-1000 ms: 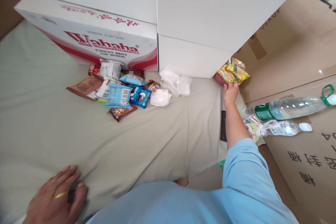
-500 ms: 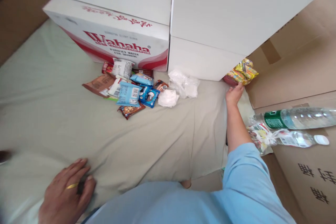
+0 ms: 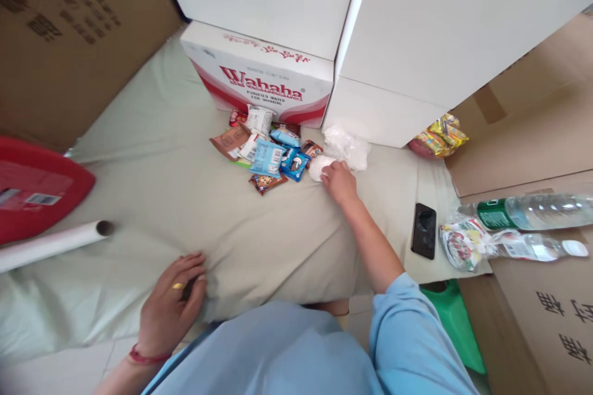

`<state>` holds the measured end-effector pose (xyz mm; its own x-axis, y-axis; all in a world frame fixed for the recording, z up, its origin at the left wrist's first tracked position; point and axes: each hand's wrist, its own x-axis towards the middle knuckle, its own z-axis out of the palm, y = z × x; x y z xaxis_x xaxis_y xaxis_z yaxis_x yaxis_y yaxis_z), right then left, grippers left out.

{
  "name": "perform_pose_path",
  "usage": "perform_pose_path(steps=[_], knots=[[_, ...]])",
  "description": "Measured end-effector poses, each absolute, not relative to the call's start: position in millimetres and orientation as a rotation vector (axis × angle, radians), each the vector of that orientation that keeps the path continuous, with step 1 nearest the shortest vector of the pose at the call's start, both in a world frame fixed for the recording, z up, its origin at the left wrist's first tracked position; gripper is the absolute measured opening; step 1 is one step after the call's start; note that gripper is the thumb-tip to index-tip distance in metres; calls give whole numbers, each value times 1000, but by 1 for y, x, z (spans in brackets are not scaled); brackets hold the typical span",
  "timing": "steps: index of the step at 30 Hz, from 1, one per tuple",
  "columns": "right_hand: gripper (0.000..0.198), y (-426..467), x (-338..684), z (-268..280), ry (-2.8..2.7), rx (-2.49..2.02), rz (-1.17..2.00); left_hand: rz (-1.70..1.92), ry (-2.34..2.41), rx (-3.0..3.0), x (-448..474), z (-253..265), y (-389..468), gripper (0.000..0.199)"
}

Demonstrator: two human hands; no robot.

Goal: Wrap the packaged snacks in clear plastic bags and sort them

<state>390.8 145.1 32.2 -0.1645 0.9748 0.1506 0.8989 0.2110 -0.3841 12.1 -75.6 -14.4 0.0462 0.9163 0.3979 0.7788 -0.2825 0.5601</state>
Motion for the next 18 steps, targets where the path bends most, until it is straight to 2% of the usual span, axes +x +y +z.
perform_pose_path(steps=[4,10,15,18], knots=[[18,122,381,24,-1651,-1795,384,1146,1771,1806,15,1,-84,11],[31,27,370,22,-674,-1459,846,1056,1487,1519,46,17,-67,23],[29,-26,349,39,-513,-1328,1160,879,1114,1283,99,25,-38,28],[27,-38,337,46,-555,-1304,1230,960,1026,1247,125,33,-27,39]])
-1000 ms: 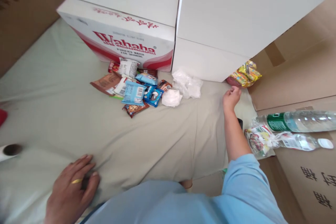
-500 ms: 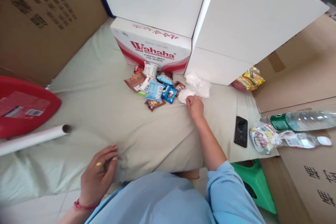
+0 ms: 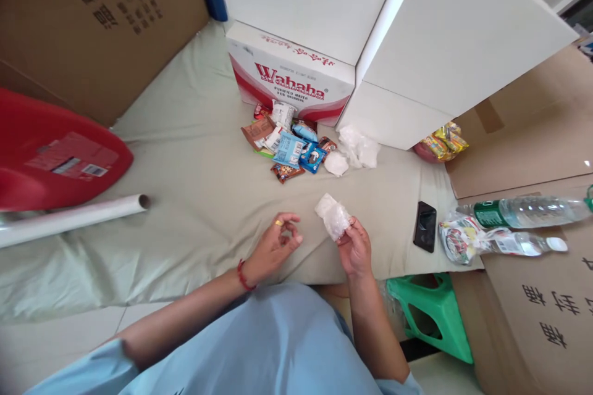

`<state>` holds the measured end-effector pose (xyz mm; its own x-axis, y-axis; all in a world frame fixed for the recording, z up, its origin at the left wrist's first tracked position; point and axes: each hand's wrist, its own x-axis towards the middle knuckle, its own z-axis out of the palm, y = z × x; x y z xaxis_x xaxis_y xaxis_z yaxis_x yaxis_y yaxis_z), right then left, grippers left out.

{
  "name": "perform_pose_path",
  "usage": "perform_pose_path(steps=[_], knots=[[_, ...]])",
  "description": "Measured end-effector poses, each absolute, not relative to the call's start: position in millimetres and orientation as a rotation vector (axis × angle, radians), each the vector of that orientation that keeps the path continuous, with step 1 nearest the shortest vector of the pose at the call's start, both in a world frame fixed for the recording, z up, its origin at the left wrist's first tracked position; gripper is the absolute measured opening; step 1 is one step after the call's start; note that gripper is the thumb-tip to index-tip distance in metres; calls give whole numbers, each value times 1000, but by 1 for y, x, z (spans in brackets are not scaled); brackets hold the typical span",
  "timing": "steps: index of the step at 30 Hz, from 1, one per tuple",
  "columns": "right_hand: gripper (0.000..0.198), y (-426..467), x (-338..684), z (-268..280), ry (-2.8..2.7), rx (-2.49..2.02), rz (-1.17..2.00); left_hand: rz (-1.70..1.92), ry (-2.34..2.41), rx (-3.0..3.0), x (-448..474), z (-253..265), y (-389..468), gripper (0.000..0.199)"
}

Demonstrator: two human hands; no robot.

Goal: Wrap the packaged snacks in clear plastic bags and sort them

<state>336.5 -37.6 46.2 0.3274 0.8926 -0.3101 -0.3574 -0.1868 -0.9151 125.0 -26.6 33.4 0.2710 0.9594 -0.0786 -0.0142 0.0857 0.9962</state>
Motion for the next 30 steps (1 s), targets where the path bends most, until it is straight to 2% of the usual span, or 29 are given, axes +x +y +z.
perform_pose_path(steps=[2,8,12,15,18,21,26,30], knots=[[28,-41,328,47,-566,-1288,1247,1017,998,1321,136,39,-23,47],[22,-52,306,43,-1051,-1412,1166,946,1031,1280,149,35,-27,26],[22,-53,308,44,-1294,-1444,1095,893,1057,1157,144,23,-27,30],[19,-44,321,37,-1439,-1534,847,900,1143,1129,132,19,-23,32],[32,-28,338,21,-1662,-1702,568,900,1204,1169,120,18,-22,34],[25,-2,356,5,-1847,-1799,517,882,1221,1216,109,18,-27,35],[32,58,379,17,-1654,-1786,335,878,1274,1226,96,15,-41,35],[47,85,378,45,-1498,-1680,440,896,1315,1213,90,15,-46,32]])
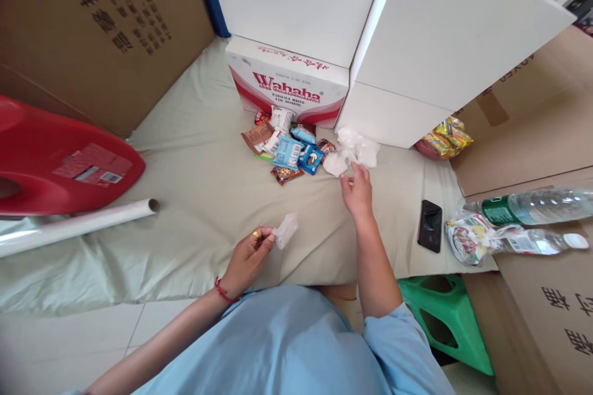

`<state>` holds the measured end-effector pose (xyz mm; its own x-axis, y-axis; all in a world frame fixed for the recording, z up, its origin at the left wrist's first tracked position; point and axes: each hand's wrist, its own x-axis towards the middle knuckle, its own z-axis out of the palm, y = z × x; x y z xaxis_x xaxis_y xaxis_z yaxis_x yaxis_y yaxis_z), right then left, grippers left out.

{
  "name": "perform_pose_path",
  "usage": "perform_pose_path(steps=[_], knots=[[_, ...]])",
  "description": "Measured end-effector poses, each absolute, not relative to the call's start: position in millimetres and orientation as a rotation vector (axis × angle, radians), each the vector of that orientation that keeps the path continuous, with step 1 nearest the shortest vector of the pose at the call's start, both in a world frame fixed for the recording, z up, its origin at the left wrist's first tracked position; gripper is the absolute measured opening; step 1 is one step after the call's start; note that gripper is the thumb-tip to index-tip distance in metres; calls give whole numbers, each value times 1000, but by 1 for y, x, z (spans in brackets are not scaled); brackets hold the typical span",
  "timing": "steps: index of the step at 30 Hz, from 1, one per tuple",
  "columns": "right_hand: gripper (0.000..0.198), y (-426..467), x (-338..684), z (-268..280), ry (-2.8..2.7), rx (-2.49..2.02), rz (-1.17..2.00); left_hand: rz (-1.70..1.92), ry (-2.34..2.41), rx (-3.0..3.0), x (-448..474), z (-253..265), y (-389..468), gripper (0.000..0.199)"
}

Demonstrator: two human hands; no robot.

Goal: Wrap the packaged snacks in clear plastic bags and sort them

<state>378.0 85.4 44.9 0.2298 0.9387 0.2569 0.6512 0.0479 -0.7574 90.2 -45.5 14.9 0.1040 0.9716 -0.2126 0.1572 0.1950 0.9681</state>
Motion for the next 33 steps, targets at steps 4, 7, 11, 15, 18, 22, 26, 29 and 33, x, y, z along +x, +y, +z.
perform_pose_path(steps=[4,7,11,15,18,22,26,29,33], knots=[[43,52,350,51,-1297,-1557,1025,953,1365,1271,92,18,-43,29],[43,3,317,37,-1200,-1391,1461,943,1334,1393,100,21,-40,27],[33,-39,299,17,-1127,-1370,1631,895,1248,1498,111,22,-34,25],[37,-37,324,22,-970,-1506,1494,877,1285,1493,116,21,-32,23],[41,-31,335,40,-983,-1468,1589,901,1270,1597,119,22,-35,23],[41,-30,316,51,-1066,-1362,1728,929,1223,1692,124,28,-40,23],[41,-29,303,41,-996,-1360,1646,926,1306,1551,118,25,-39,21],[43,-31,311,35,-906,-1381,1663,937,1380,1350,109,18,-36,21],[40,-38,318,37,-934,-1369,1678,989,1428,1435,107,15,-35,19]])
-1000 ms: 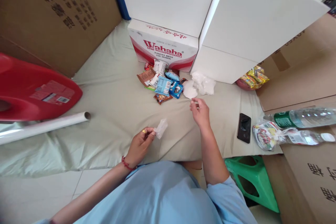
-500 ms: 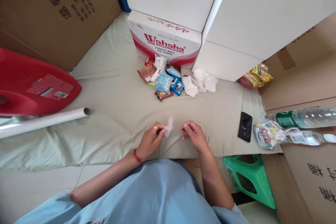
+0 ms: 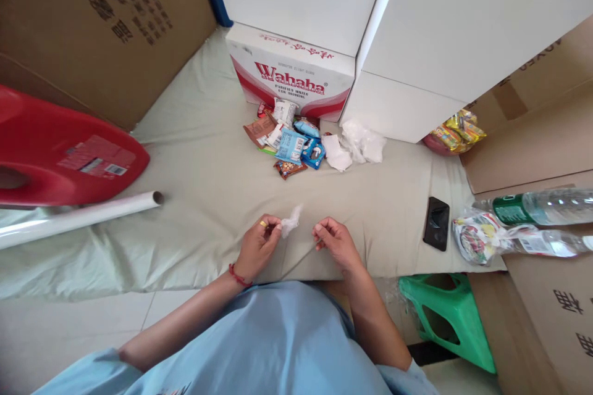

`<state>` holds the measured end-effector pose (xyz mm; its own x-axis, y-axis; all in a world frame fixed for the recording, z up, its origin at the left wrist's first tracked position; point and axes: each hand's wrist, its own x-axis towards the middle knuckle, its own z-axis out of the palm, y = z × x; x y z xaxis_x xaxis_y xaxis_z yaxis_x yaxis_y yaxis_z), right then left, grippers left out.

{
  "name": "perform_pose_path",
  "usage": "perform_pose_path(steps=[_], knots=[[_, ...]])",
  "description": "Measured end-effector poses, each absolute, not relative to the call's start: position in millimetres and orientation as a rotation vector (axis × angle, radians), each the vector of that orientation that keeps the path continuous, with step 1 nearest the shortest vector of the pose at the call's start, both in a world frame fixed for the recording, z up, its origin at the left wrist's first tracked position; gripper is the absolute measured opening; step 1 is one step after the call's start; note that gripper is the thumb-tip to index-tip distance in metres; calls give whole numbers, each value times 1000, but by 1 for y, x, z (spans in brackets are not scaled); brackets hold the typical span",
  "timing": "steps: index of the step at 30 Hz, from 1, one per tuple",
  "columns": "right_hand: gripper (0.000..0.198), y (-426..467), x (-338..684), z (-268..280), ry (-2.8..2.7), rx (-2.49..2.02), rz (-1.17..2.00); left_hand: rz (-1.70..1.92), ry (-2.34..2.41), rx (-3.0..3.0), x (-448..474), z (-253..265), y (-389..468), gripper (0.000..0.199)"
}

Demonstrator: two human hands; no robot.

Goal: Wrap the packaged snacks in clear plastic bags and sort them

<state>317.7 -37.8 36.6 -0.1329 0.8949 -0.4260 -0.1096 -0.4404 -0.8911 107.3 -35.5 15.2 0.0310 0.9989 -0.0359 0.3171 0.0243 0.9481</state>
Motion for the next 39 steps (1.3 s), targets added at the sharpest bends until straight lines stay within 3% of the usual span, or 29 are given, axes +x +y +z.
perform_pose_path(steps=[6,17,22,27,33,39], knots=[[28,-38,302,37,-1168,-1367,1530,1031,1261,1681,119,27,-41,18],[27,-40,318,38,-1153,-1379,1501,1021,1263,1003,102,6,-36,24],[25,-46,312,38,-1362,-1404,1427,1117,1193,1555,107,27,-37,62],[25,-48,314,42,-1423,-1410,1399,1100,1312,1441,111,26,-27,13],[34,-46,324,38,-1130,-1454,1467,1203,1240,585,107,5,-12,29],[40,-46,329,35,-824,-1437,1567,1193,1286,816,99,10,-16,24]])
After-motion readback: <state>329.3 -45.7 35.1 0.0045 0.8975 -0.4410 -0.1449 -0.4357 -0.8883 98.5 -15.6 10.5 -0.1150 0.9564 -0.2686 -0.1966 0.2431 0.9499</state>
